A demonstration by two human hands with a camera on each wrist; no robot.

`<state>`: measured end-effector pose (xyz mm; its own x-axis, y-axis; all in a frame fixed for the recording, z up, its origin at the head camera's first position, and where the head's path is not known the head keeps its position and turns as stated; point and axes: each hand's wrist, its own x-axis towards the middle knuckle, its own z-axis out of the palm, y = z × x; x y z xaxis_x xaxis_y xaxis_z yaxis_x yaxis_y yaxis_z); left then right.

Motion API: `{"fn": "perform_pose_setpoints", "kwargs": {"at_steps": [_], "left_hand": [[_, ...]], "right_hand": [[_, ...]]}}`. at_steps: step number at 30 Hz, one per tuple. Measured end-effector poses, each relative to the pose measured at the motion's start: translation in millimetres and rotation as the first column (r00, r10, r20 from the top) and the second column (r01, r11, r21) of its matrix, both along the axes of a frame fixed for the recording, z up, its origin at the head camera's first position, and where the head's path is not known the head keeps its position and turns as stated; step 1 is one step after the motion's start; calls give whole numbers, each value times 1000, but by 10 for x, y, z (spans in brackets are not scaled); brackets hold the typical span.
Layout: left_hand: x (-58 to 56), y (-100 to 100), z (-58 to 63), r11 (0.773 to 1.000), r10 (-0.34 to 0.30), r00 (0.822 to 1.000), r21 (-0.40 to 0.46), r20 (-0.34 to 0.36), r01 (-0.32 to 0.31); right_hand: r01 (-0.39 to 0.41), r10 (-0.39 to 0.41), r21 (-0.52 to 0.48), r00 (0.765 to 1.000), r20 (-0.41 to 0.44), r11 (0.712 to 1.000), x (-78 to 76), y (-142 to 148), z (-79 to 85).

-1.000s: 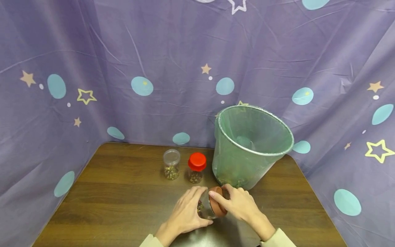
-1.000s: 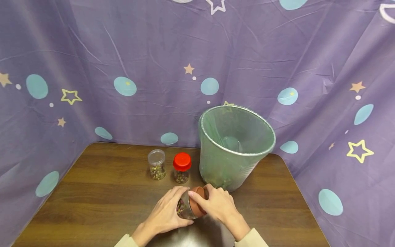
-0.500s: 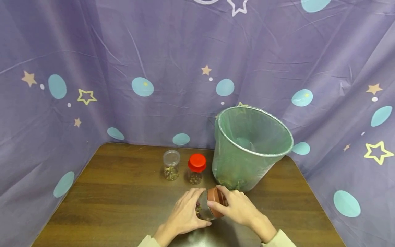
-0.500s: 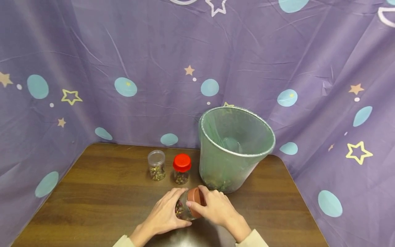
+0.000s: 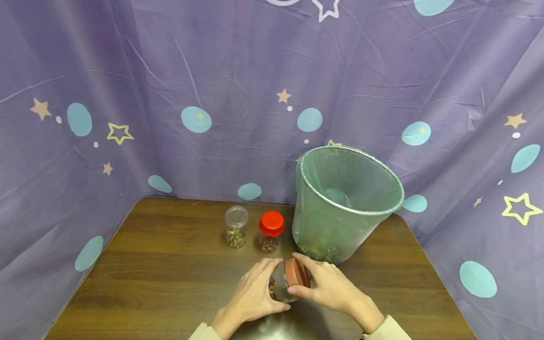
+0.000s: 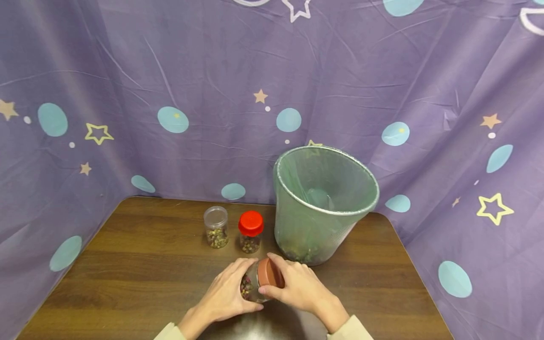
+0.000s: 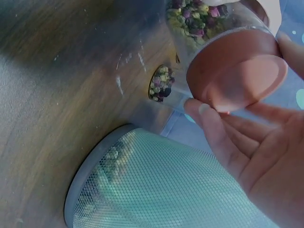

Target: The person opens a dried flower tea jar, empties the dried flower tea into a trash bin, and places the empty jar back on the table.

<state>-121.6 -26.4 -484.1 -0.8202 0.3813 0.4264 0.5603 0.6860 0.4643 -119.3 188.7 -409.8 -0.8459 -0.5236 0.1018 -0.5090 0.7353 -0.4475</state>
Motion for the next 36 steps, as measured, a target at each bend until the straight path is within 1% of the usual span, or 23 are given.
{"fn": "perform_pose_setpoints", "kwargs": {"at_steps": [4, 8, 10, 13, 16, 19, 23, 25, 28, 32, 36], "left_hand": [[-15, -2, 0, 1000, -2, 1000, 24, 3, 2], [-31, -3, 1, 1000, -3, 1000, 26, -1, 3], [-33, -5, 2, 1000, -6, 1000, 28, 2, 6], [-26, -4, -1, 999, -8, 1000, 31, 9, 8], [-19, 6, -6, 999, -10, 1000, 37, 17, 10], [-18, 30, -11, 1000, -7, 1000, 28, 5, 7], [-26, 57, -21, 1000, 8, 999, 4, -33, -8], [-30, 60, -27, 1000, 16, 999, -6, -48, -17], [-33, 62, -32, 999, 28, 998, -14, -58, -29], [-25, 66, -33, 999, 31, 998, -20, -54, -32], [-20, 66, -26, 999, 30, 998, -25, -63, -32]], "right_hand": [[-40, 39, -19, 999, -20, 999, 10, 38, 10], [-43, 42, -24, 999, -23, 999, 8, 56, 3], [-36, 36, -44, 999, -1, 998, 3, 60, -4], [24, -17, -102, 997, 77, 994, -9, 59, -9], [127, -103, -150, 982, 160, 981, -32, 38, -6], [210, -189, -133, 970, 154, 969, -53, 4, -9], [282, -272, -101, 956, 108, 954, -63, -36, -23], [307, -298, -93, 949, 106, 947, -67, -51, -32], [308, -296, -82, 946, 132, 948, -80, -68, -49], [285, -269, -72, 947, 177, 956, -80, -74, -78], [263, -246, -81, 954, 171, 961, -68, -73, -80]]}}
